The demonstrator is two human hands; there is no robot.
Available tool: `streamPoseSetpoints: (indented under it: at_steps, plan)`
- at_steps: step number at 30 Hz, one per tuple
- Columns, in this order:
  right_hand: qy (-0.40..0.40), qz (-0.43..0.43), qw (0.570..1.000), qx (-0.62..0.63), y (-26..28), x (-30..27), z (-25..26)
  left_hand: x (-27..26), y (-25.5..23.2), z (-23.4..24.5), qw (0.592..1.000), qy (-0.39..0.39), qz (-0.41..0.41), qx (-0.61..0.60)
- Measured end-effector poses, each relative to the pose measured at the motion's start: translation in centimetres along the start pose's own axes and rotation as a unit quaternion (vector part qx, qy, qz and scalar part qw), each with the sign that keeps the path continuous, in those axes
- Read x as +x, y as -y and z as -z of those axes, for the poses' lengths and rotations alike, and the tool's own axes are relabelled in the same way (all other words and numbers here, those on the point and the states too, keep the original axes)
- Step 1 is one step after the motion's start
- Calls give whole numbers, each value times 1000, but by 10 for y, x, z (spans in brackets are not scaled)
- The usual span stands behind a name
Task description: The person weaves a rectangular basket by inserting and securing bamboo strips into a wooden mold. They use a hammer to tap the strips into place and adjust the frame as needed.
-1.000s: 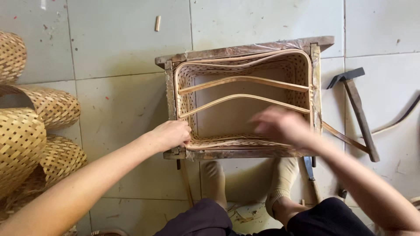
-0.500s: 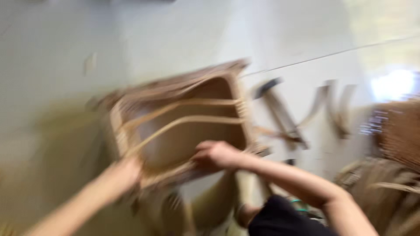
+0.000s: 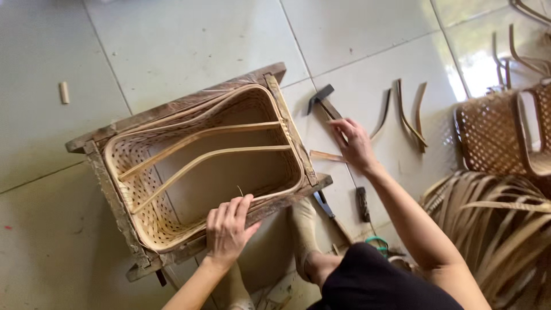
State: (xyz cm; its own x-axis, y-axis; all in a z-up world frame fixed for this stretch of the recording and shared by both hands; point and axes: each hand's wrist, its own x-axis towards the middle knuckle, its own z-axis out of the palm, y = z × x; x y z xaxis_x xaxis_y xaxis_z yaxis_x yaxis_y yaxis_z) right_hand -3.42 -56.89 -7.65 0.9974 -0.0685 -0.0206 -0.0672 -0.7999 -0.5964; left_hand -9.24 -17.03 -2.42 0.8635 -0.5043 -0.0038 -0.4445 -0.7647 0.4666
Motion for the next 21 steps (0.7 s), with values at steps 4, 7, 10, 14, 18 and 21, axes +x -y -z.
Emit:
streamPoseSetpoints:
  at_steps: [4, 7, 10, 14, 18, 21]
  plan:
    - [122, 66, 990, -14, -54, -4, -35, 15, -3, 5, 998, -58, -23, 2]
    - [118, 59, 980, -152, -66, -17, -69, 9, -6, 3, 997, -79, -25, 0]
    - [129, 89, 980, -124, -65, -6, -79, 7, -6, 2, 997, -68, -22, -2]
    - [19, 140, 986, -94, -49, 30, -41, 10, -5, 3, 997, -69, -37, 7]
    - [-58, 116, 973, -190, 6, 81, 18, 6, -4, 2, 996, -78, -49, 19]
    - [-103, 61, 991, 65, 66, 103, 44, 6, -4, 3, 996, -72, -57, 21]
